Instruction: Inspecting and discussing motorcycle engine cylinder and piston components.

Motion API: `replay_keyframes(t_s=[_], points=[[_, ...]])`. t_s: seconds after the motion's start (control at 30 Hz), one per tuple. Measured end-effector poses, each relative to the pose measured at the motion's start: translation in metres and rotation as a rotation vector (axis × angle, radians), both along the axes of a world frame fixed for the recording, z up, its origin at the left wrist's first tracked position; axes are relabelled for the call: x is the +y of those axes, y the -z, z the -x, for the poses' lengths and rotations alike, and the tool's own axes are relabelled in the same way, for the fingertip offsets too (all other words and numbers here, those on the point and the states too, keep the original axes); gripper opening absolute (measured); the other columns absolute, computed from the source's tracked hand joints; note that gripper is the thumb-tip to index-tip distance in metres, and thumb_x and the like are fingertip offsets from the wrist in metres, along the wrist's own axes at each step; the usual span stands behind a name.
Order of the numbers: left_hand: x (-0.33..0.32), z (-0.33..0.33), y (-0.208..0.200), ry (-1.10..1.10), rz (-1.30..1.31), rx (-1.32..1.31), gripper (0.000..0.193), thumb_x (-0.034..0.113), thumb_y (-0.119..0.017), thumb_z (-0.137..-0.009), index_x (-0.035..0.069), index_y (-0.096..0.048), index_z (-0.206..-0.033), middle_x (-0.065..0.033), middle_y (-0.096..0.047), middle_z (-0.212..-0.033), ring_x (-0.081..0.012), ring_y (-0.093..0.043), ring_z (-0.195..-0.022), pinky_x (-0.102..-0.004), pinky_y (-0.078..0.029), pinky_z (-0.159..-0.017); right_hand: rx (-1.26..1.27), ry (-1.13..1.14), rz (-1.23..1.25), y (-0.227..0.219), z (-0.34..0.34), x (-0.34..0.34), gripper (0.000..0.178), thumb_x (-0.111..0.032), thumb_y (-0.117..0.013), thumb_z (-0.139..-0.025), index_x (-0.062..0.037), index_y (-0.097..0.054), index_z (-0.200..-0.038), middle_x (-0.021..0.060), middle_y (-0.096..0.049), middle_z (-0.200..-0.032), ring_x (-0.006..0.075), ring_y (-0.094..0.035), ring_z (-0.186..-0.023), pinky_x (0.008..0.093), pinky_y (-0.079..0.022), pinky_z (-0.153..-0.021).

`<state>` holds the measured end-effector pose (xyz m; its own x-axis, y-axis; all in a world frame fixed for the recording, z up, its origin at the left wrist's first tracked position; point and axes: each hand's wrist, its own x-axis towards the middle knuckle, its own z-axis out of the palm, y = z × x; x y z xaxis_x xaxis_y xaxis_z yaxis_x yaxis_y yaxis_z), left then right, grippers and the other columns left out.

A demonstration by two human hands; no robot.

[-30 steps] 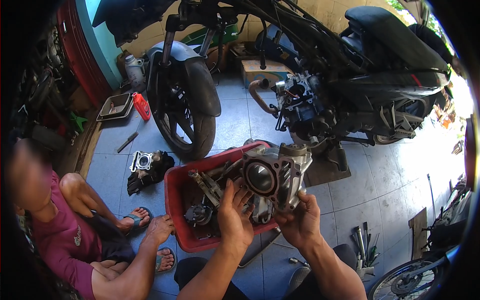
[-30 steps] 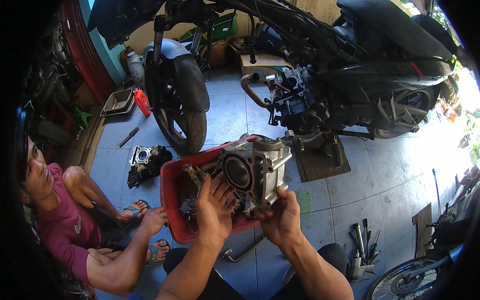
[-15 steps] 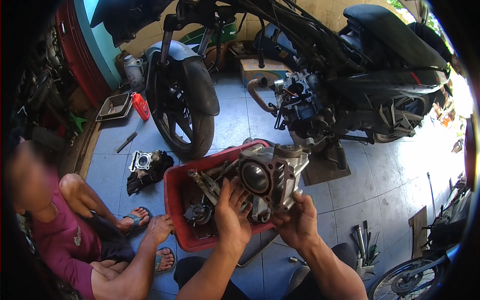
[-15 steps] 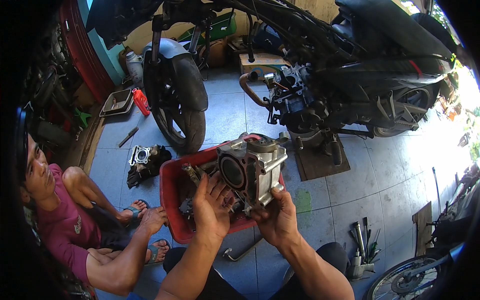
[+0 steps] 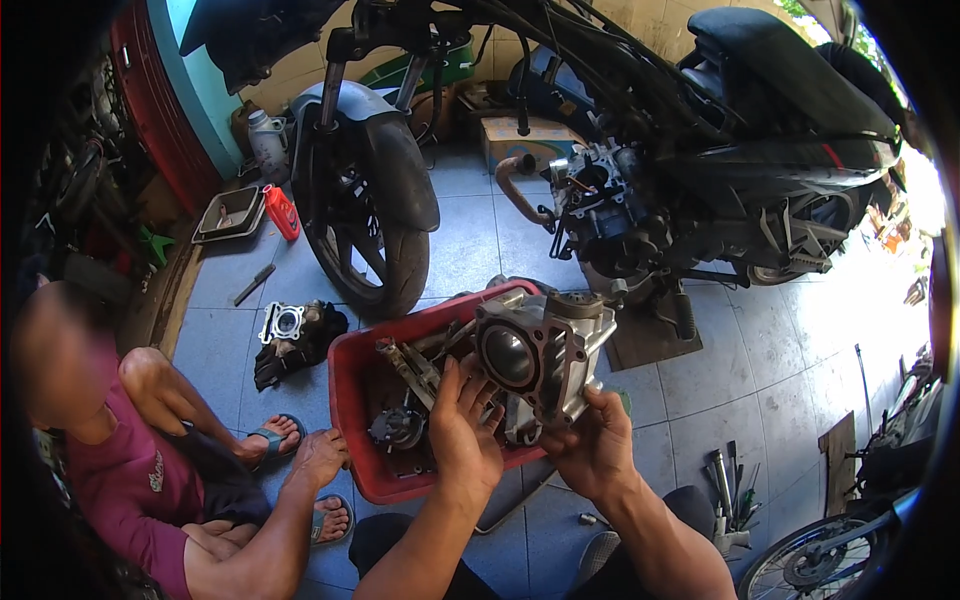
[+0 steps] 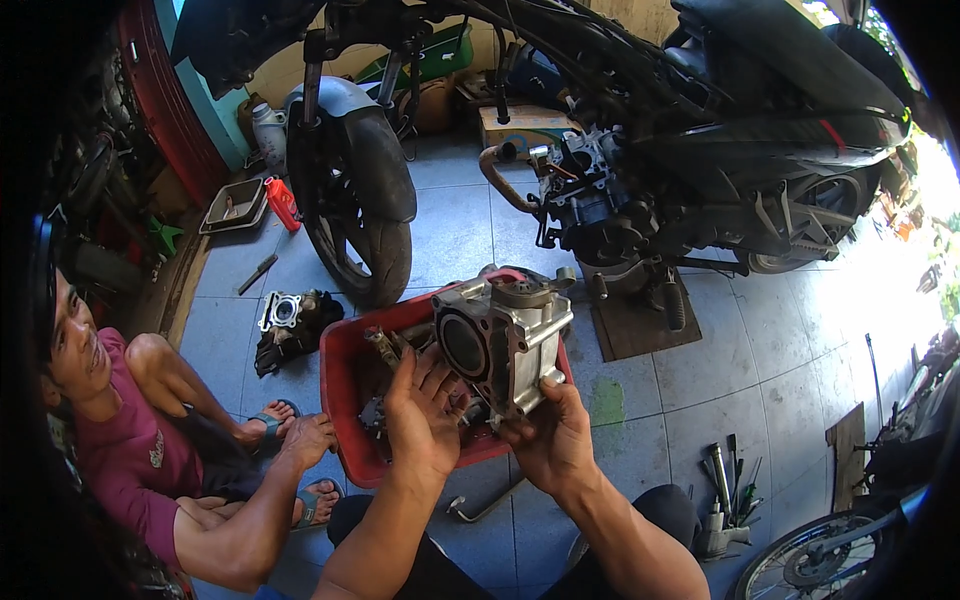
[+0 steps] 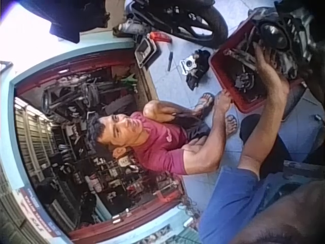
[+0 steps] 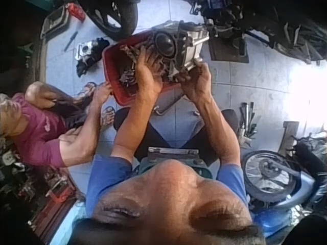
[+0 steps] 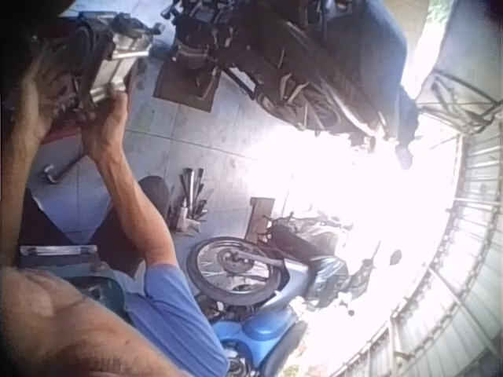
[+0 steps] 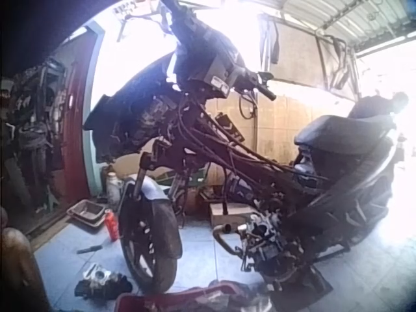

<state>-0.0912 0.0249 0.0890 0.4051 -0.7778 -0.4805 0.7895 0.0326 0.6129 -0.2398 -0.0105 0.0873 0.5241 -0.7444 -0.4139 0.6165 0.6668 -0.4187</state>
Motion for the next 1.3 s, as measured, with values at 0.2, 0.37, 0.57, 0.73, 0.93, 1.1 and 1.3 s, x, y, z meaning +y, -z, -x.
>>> replay_keyframes(t_s=[0.2,0.37,0.57,0.73,0.93,1.1,1.3], points=[[0.001,0.0,-0.002,0.006,0.007,-0.004,0.052,0.054,-0.055,-0.096,0.014,-0.059,-0.129,-0.0013,-0.059,-0.126,-0.0153,-0.046,-0.119,-0.0382,-0.025,-0.103,0.019,0.003,0.021,-0.005,-0.001,0.002,0.04,-0.033,-0.054,-0.088,-0.0098,-0.056,-0.121,0.0025,-0.063,-0.098,0.0079,-0.038,-0.056,0.025,-0.036,-0.057],[0.0,0.0,0.001,-0.002,-0.006,-0.014,0.053,0.054,-0.055,-0.095,0.014,-0.058,-0.13,-0.0015,-0.059,-0.127,-0.0157,-0.046,-0.12,-0.0394,-0.024,-0.104,0.005,0.006,0.002,0.0,-0.002,0.001,0.037,-0.033,-0.054,-0.088,-0.0092,-0.057,-0.117,0.0023,-0.061,-0.093,0.0086,-0.037,-0.056,0.0253,-0.036,-0.058],[0.002,-0.001,-0.001,-0.01,0.017,-0.014,0.056,0.055,-0.056,-0.094,0.013,-0.057,-0.131,-0.0022,-0.059,-0.129,-0.0163,-0.047,-0.122,-0.0406,-0.024,-0.104,0.02,-0.004,-0.018,-0.006,-0.005,0.003,0.037,-0.034,-0.053,-0.088,-0.0092,-0.058,-0.115,0.0017,-0.06,-0.089,0.0086,-0.038,-0.056,0.0259,-0.035,-0.058],[-0.002,0.003,0.001,-0.03,0.007,0.01,0.059,0.055,-0.059,-0.093,0.011,-0.057,-0.133,-0.0021,-0.061,-0.126,-0.0156,-0.048,-0.119,-0.0398,-0.025,-0.102,0.04,0.023,0.027,-0.006,-0.001,0.002,0.037,-0.037,-0.053,-0.089,-0.008,-0.062,-0.109,0.0038,-0.064,-0.094,0.0076,-0.04,-0.056,0.0247,-0.037,-0.056],[0.002,0.003,-0.004,-0.044,-0.016,0.003,0.053,0.052,-0.057,-0.095,0.013,-0.056,-0.131,-0.0024,-0.062,-0.119,-0.0139,-0.051,-0.11,-0.0333,-0.032,-0.093,0.064,0.04,-0.004,-0.009,-0.004,0.007,0.038,-0.039,-0.053,-0.089,-0.0074,-0.062,-0.109,0.0042,-0.065,-0.096,0.0075,-0.042,-0.056,0.0235,-0.038,-0.056],[0.002,-0.005,-0.001,-0.088,0.015,-0.057,0.061,0.051,-0.058,-0.095,0.02,-0.042,-0.145,-0.0022,-0.064,-0.118,-0.013,-0.052,-0.108,-0.0342,-0.032,-0.091,-0.02,0.082,0.015,-0.001,-0.004,0.008,0.034,-0.036,-0.055,-0.09,-0.0077,-0.063,-0.106,0.0042,-0.066,-0.093,0.0073,-0.042,-0.054,0.0235,-0.037,-0.053],[-0.005,-0.04,-0.013,-0.289,-0.026,-0.279,0.078,0.048,-0.058,-0.096,0.026,-0.017,-0.158,-0.0054,-0.068,-0.118,-0.0136,-0.056,-0.103,-0.0362,-0.034,-0.085,-0.086,0.109,0.026,-0.012,0.001,0.0,0.029,-0.034,-0.057,-0.09,-0.0077,-0.065,-0.099,0.0037,-0.066,-0.084,0.0076,-0.042,-0.052,0.0242,-0.037,-0.052]])
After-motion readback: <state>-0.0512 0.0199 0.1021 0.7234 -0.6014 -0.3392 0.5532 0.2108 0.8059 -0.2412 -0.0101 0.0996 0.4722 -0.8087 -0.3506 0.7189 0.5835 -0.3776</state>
